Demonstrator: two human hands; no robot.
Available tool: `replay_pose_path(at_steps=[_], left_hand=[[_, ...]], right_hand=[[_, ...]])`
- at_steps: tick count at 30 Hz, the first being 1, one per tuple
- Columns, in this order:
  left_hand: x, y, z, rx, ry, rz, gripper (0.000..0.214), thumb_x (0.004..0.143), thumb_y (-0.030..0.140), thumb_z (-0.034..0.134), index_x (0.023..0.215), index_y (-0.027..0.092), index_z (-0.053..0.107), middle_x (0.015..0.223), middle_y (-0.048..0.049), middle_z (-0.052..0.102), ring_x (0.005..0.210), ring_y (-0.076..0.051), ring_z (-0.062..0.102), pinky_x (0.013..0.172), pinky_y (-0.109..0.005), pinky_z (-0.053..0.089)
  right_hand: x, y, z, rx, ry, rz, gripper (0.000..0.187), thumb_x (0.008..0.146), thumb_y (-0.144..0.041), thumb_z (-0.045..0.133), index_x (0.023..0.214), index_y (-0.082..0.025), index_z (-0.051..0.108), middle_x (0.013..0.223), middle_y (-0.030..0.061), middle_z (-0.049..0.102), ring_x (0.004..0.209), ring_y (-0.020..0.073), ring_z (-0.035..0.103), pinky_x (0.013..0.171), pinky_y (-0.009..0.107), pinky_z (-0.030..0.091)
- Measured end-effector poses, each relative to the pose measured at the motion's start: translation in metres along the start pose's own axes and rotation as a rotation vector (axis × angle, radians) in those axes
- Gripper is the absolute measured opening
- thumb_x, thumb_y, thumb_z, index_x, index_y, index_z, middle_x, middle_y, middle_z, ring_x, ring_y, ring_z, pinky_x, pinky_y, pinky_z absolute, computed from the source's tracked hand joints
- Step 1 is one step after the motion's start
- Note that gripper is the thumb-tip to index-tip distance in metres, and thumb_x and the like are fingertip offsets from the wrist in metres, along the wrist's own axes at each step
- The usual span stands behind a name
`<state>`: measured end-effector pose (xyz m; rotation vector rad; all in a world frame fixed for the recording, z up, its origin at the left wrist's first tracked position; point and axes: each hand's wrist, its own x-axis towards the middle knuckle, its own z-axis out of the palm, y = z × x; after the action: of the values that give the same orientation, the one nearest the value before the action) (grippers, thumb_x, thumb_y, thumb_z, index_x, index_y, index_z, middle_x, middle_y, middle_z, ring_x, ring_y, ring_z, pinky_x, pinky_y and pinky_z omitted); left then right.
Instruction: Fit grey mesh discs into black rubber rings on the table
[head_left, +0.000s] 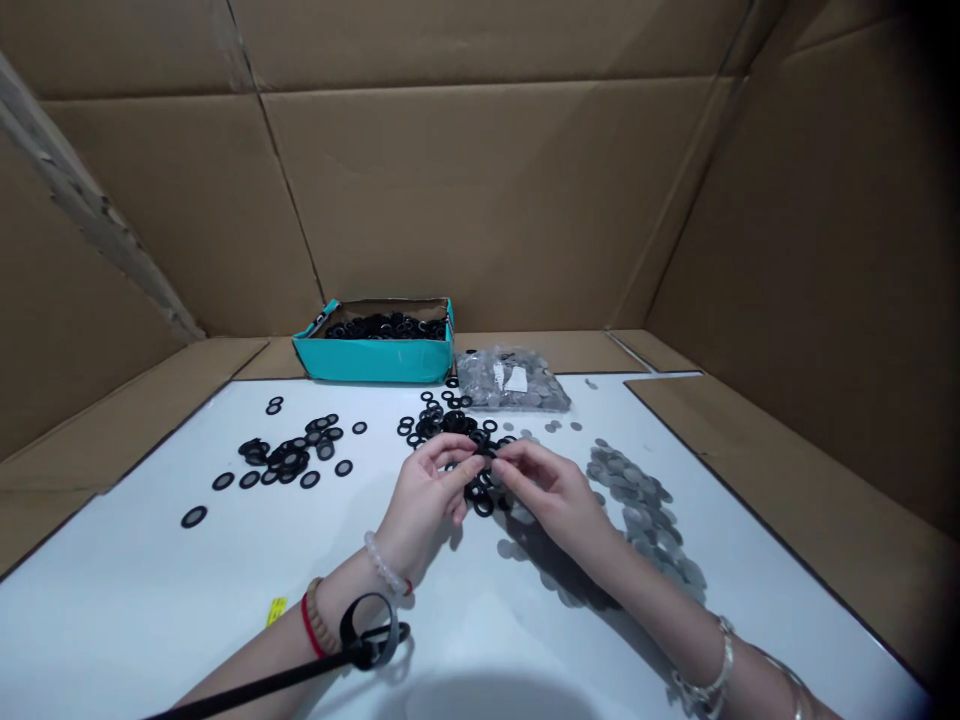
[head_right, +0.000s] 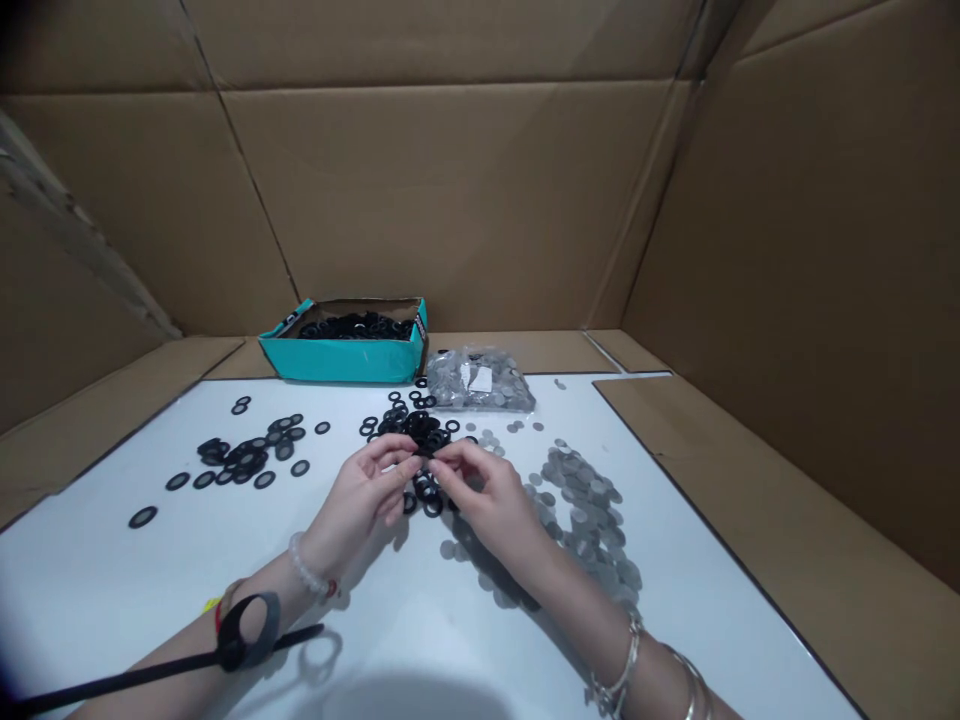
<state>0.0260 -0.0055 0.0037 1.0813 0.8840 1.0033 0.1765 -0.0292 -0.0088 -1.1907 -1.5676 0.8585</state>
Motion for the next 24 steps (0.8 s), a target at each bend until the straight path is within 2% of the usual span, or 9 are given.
replay_pose_path(at_steps=[5, 10, 14, 20, 24], left_hand=[[-0.002, 0.005, -0.001, 0.160, -0.034, 0.027, 0.024, 0.070, 0.031, 0.064, 0.087, 0.016, 0.056, 0.074, 0.0018, 0.055, 0.035, -0.001, 0.040, 0.034, -0.016, 0.035], [-0.001, 0.010, -0.003, 0.280, -0.116, -0.075, 0.025, 0.069, 0.033, 0.064, 0.085, 0.015, 0.057, 0.057, 0.0035, 0.052, 0.036, -0.006, 0.046, 0.035, -0.016, 0.038], [-0.001, 0.011, -0.003, 0.285, -0.151, -0.097, 0.025, 0.070, 0.036, 0.063, 0.082, 0.016, 0.056, 0.054, 0.0039, 0.052, 0.035, -0.007, 0.048, 0.033, -0.018, 0.040], [0.000, 0.009, -0.003, 0.259, -0.120, -0.090, 0.026, 0.068, 0.037, 0.065, 0.081, 0.016, 0.057, 0.045, 0.0052, 0.048, 0.034, -0.008, 0.047, 0.032, -0.017, 0.038], [0.001, 0.008, -0.004, 0.220, -0.102, -0.087, 0.025, 0.067, 0.036, 0.066, 0.079, 0.016, 0.057, 0.041, 0.0058, 0.046, 0.034, -0.009, 0.044, 0.033, -0.019, 0.040]], right_hand=[[0.003, 0.003, -0.002, 0.057, -0.023, 0.034, 0.022, 0.086, -0.037, 0.047, 0.077, -0.019, 0.054, 0.068, -0.0012, 0.048, 0.063, 0.0125, 0.044, 0.057, 0.023, 0.035], [0.006, 0.004, -0.006, 0.037, -0.059, 0.060, 0.026, 0.085, -0.040, 0.047, 0.072, -0.018, 0.054, 0.066, -0.0016, 0.047, 0.062, 0.0126, 0.044, 0.057, 0.023, 0.035], [0.007, 0.005, -0.006, 0.083, -0.100, 0.087, 0.026, 0.086, -0.040, 0.046, 0.075, -0.018, 0.055, 0.066, -0.0017, 0.046, 0.063, 0.0126, 0.044, 0.057, 0.023, 0.035], [0.007, 0.004, -0.005, 0.125, -0.100, 0.115, 0.023, 0.083, -0.039, 0.051, 0.075, -0.018, 0.056, 0.067, -0.0018, 0.048, 0.062, 0.0121, 0.046, 0.058, 0.023, 0.038], [0.007, 0.002, -0.005, 0.202, -0.141, 0.155, 0.022, 0.082, -0.039, 0.054, 0.083, -0.018, 0.059, 0.071, -0.0006, 0.054, 0.066, 0.0126, 0.051, 0.061, 0.024, 0.042]])
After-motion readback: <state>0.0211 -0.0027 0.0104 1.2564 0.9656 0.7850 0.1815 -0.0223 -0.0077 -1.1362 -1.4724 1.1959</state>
